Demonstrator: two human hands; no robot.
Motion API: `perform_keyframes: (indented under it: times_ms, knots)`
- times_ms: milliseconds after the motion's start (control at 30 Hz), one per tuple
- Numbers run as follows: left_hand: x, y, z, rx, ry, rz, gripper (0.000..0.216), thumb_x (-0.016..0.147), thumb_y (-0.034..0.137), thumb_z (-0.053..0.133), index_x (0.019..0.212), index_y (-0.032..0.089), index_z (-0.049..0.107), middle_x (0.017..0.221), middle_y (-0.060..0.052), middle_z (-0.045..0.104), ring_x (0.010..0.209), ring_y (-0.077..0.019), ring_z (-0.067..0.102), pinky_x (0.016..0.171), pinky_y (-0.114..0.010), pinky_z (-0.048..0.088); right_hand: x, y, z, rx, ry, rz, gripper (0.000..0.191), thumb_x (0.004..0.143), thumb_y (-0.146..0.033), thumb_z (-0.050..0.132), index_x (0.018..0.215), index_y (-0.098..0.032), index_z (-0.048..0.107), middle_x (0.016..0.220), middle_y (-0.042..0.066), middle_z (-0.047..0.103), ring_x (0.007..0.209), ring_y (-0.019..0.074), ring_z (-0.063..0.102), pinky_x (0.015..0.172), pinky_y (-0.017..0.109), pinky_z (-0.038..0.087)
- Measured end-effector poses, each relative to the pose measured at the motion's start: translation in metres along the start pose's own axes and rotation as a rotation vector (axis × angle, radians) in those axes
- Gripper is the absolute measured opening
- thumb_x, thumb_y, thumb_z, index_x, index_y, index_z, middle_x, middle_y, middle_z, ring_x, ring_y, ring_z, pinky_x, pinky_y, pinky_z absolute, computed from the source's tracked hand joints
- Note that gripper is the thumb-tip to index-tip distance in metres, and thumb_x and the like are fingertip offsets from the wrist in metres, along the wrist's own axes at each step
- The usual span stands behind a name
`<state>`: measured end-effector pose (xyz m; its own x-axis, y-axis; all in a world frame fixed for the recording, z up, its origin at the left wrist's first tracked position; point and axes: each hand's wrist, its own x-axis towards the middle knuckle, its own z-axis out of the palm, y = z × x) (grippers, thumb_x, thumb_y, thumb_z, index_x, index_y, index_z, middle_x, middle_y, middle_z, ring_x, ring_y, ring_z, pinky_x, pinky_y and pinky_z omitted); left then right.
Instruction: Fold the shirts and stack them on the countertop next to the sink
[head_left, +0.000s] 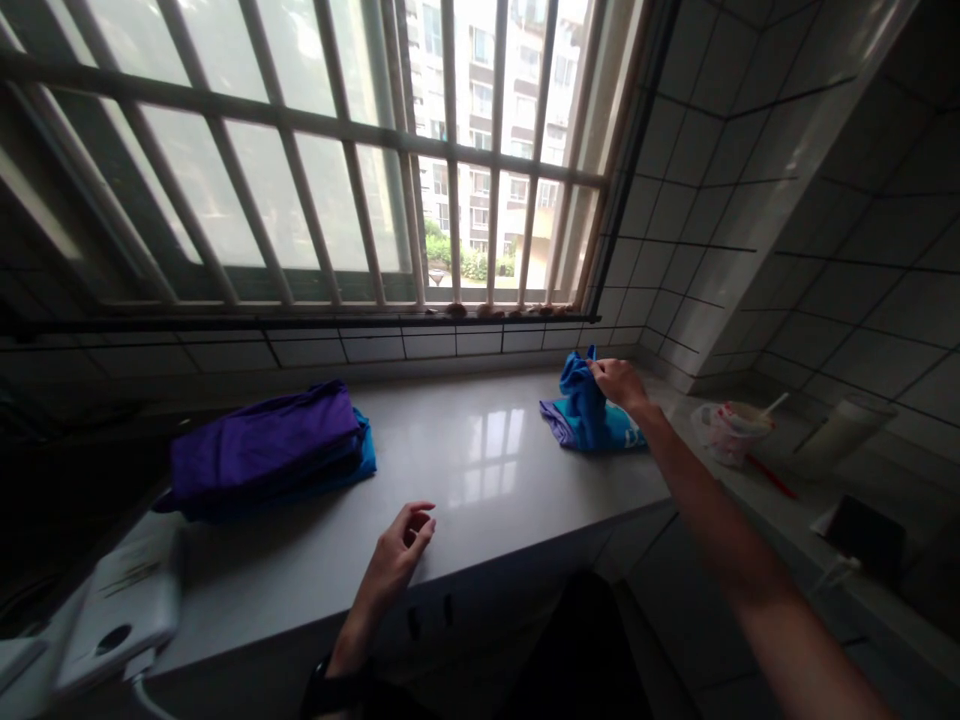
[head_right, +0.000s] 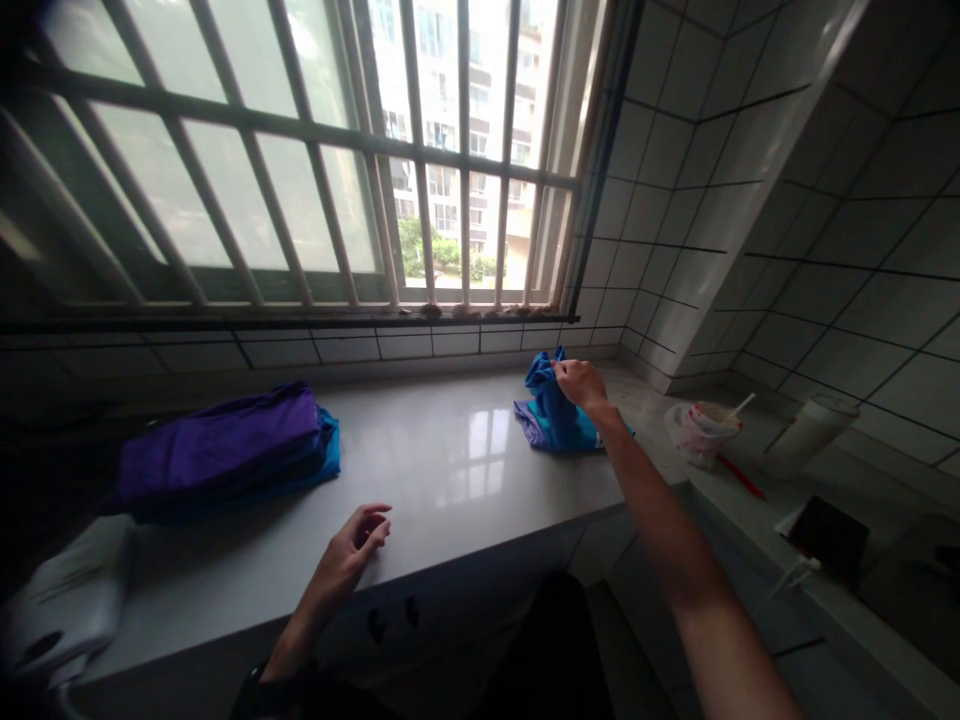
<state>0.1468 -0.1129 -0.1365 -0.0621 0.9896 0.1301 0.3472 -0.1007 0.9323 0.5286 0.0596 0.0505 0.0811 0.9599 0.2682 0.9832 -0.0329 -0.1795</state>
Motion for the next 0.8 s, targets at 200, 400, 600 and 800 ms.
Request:
perform_keyframes:
  times_ms: [200,400,600,800]
  knots:
    - [-0.001,0.002,0.001,-0.012,-0.003,0.011,0.041,0.083,0.053,0.061,0.106,0.019,0.066,0.081,-0.003,0.068,0.073,-0.0201,0.067,0.070,-0.034,0.055,-0.025,-0.061,-0.010,0.083,0.206,-0.253,0.049,0.107,-0.040,0.034,0.089,-0.018,0.074,0.095,0.012,0.077,0.091,0.0229,0.071,0.074,0.026,0.042]
    - [-0.002,0.002,0.004,-0.081,-0.022,0.006,0.062,0.088,0.050,0.059,0.140,0.018,0.052,0.113,-0.011,0.072,0.092,-0.0227,0.074,0.081,-0.039,0.060,-0.050,-0.103,0.000,0.230,0.118,-0.394,0.044,0.106,-0.038,0.040,0.079,-0.019,0.069,0.078,0.007,0.074,0.075,0.0197,0.069,0.067,0.025,0.040]
    - [-0.002,-0.002,0.008,-0.014,0.022,0.023,0.085,0.083,0.046,0.067,0.157,0.020,0.034,0.135,-0.017,0.064,0.098,-0.0243,0.072,0.078,-0.036,0.060,-0.066,-0.119,-0.008,0.831,-0.319,-0.494,0.056,0.096,-0.069,0.047,0.072,-0.020,0.059,0.045,-0.003,0.055,0.041,0.0142,0.057,0.050,0.024,0.043]
    - [0.001,-0.009,0.005,0.134,-0.031,0.120,0.051,0.087,0.047,0.063,0.129,0.018,0.069,0.149,-0.017,0.053,0.117,-0.0282,0.065,0.104,-0.044,0.052,-0.039,-0.114,0.015,1.231,-0.049,-0.330,0.056,0.097,-0.069,0.044,0.107,-0.019,0.066,0.100,0.011,0.073,0.090,0.0217,0.074,0.077,0.034,0.059]
